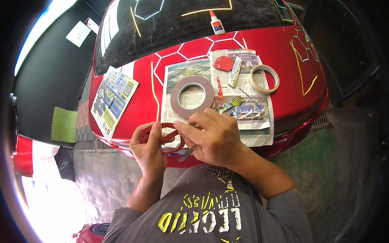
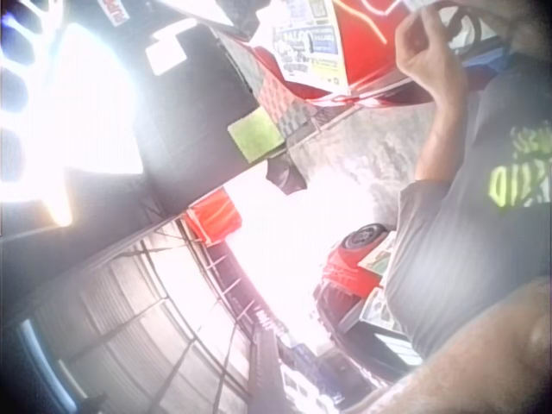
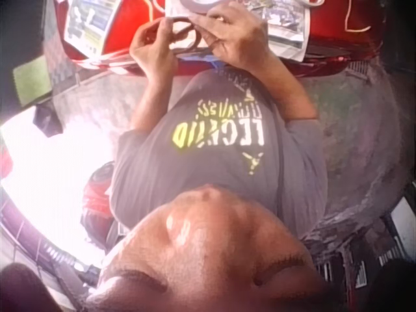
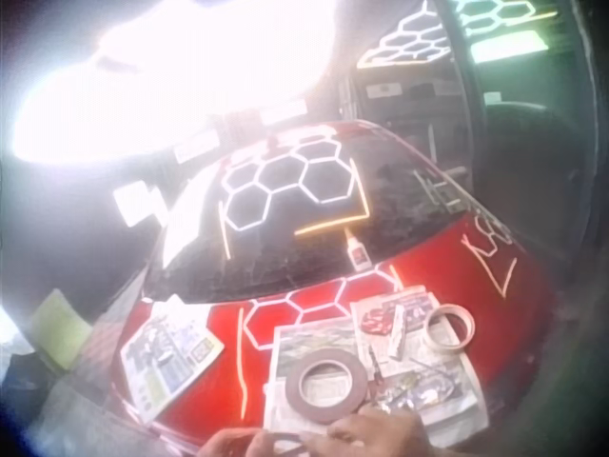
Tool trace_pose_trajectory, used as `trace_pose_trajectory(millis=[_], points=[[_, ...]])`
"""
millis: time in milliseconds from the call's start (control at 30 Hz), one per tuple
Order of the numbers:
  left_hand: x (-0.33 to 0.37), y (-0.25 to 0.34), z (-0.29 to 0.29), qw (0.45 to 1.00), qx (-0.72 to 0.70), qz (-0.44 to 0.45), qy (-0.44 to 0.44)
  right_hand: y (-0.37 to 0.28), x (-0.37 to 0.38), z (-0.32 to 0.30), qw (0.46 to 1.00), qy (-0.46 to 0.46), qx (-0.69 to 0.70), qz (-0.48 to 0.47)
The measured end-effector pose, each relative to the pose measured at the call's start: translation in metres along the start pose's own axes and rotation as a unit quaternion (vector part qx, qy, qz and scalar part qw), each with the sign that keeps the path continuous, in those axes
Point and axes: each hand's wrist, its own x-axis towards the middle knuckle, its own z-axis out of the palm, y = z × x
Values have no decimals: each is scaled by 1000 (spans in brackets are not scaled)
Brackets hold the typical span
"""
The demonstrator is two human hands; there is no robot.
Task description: The person applies red tape to the edges of a red circular emblem, smoothing it down with fingers. They then use a small tool to trim excess tape around the emblem's perimeter. The emblem is held in hand and manipulated throughout the process.
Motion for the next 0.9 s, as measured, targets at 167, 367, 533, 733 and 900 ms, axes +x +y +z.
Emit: trace_pose_trajectory(millis=[167, 367, 533, 733, 900], points=[[5, 16, 6, 996, -76, -54, -4, 12, 4, -3, 991, 2, 105, 79], [6, 14, 9, 995, -78, -68, 6, 13, 9, -11, 984, -25, 140, 104], [5, 15, 6, 993, -105, -53, -10, 12, 10, -9, 992, -32, 110, 56], [1, 22, 10, 987, -139, -75, -17, 1, 9, -10, 997, -15, 63, 44], [-1, 15, 11, 988, -144, -57, -2, 4, 2, -1, 999, 20, 36, 4]])
